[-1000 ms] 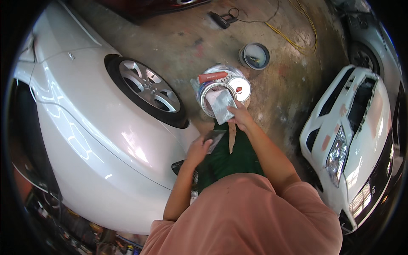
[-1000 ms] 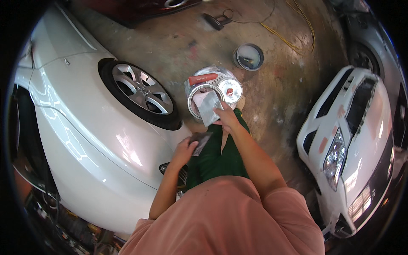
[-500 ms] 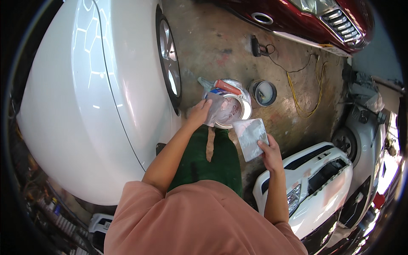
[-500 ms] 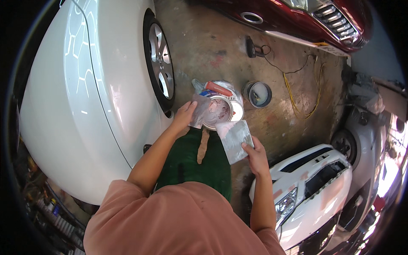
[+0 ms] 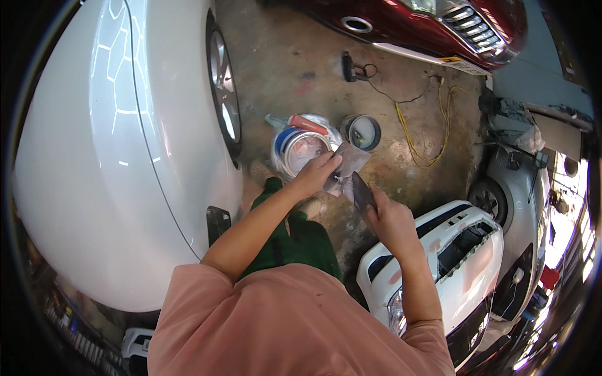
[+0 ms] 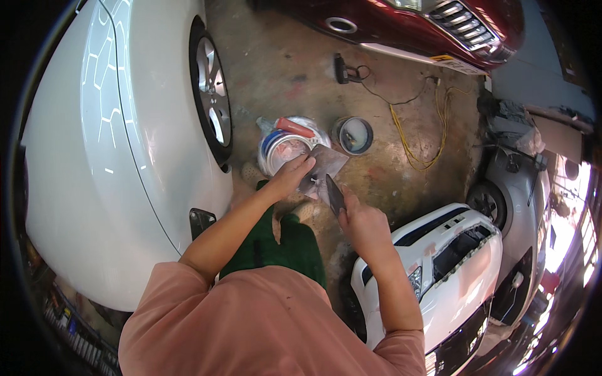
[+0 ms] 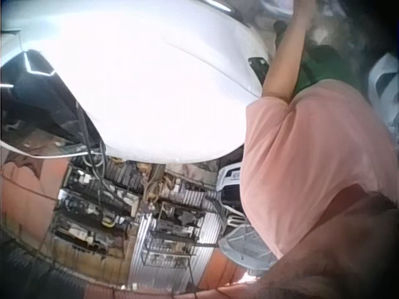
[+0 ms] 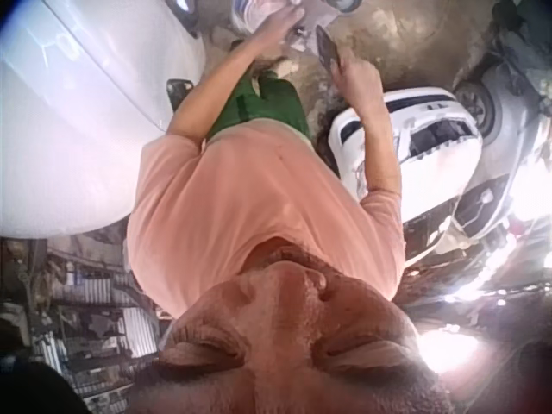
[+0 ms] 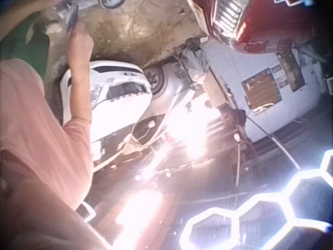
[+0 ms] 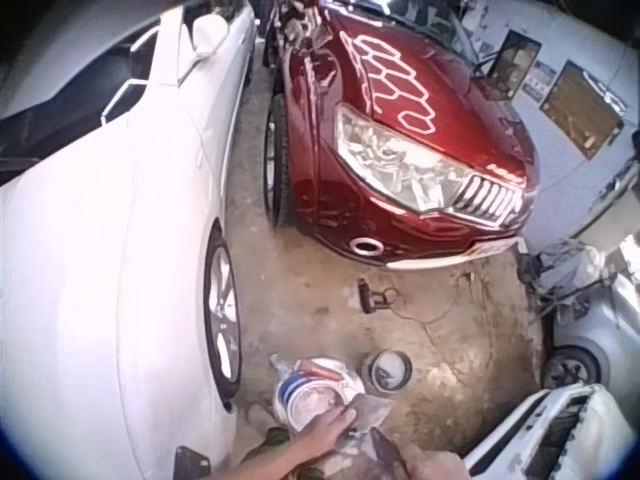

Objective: The person applies body filler to a white car hood using spreaders and then sands the surface with a sanding block to smooth the patch.

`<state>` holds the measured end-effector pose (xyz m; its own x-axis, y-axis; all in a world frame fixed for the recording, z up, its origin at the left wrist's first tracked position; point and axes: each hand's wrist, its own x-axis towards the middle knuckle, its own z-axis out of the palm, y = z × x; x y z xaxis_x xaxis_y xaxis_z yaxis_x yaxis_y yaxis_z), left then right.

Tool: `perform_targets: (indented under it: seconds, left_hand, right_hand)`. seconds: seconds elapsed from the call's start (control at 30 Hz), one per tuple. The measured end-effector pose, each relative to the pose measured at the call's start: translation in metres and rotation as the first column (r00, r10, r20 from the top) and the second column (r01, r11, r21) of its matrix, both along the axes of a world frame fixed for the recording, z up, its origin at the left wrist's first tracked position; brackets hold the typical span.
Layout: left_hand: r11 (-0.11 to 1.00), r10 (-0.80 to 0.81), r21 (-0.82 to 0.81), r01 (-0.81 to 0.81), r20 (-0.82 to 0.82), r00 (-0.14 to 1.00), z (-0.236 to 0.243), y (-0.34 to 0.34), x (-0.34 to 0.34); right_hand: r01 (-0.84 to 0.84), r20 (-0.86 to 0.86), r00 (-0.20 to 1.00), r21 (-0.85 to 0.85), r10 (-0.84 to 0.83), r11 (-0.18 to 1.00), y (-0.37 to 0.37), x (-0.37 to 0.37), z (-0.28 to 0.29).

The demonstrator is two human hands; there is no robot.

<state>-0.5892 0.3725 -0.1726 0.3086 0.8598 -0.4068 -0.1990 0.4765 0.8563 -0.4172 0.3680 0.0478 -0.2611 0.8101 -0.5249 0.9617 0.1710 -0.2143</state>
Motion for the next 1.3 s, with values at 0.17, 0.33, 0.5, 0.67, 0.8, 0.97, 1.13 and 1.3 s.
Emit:
perform_targets:
  seconds: [0.17,0.33,0.5,0.67,0.8,0.97,1.13,1.3]
  left_hand:
    - [0.993,0.101,0.047,-0.104,0.065,0.993,0.052,-0.014,0.048]
    - [0.975,0.208,-0.112,-0.189,0.188,0.960,0.123,-0.044,0.101]
    - [0.973,0.183,-0.215,-0.079,0.520,0.834,0.209,-0.106,0.159]
    - [0.964,0.054,-0.255,0.081,0.483,0.874,0.265,-0.182,0.204]
    - [0.974,0.000,-0.198,0.110,0.487,0.873,0.291,-0.240,0.240]
    - [0.982,0.043,-0.182,0.056,0.499,0.865,0.287,-0.287,0.270]
    - [0.959,0.043,-0.260,0.115,0.532,0.846,0.283,-0.303,0.265]
    - [0.929,0.038,-0.316,0.192,0.599,0.800,0.276,-0.309,0.255]
  right_hand:
    - [-0.307,0.162,0.946,0.159,0.282,0.938,-0.025,0.034,0.072]
    - [-0.334,0.191,0.942,0.465,0.275,0.820,-0.086,0.108,0.122]
    - [-0.122,0.020,0.989,0.675,0.147,0.728,-0.160,0.190,0.135]
    - [0.176,-0.285,0.954,0.786,0.095,0.593,-0.243,0.253,0.110]
    - [0.270,-0.357,0.930,0.822,0.086,0.502,-0.293,0.269,0.091]
    - [0.349,-0.447,0.888,0.804,0.103,0.482,-0.337,0.280,0.071]
    - [0.333,-0.458,0.880,0.786,0.128,0.521,-0.360,0.286,0.062]
    - [0.254,-0.397,0.907,0.780,0.140,0.572,-0.373,0.294,0.065]
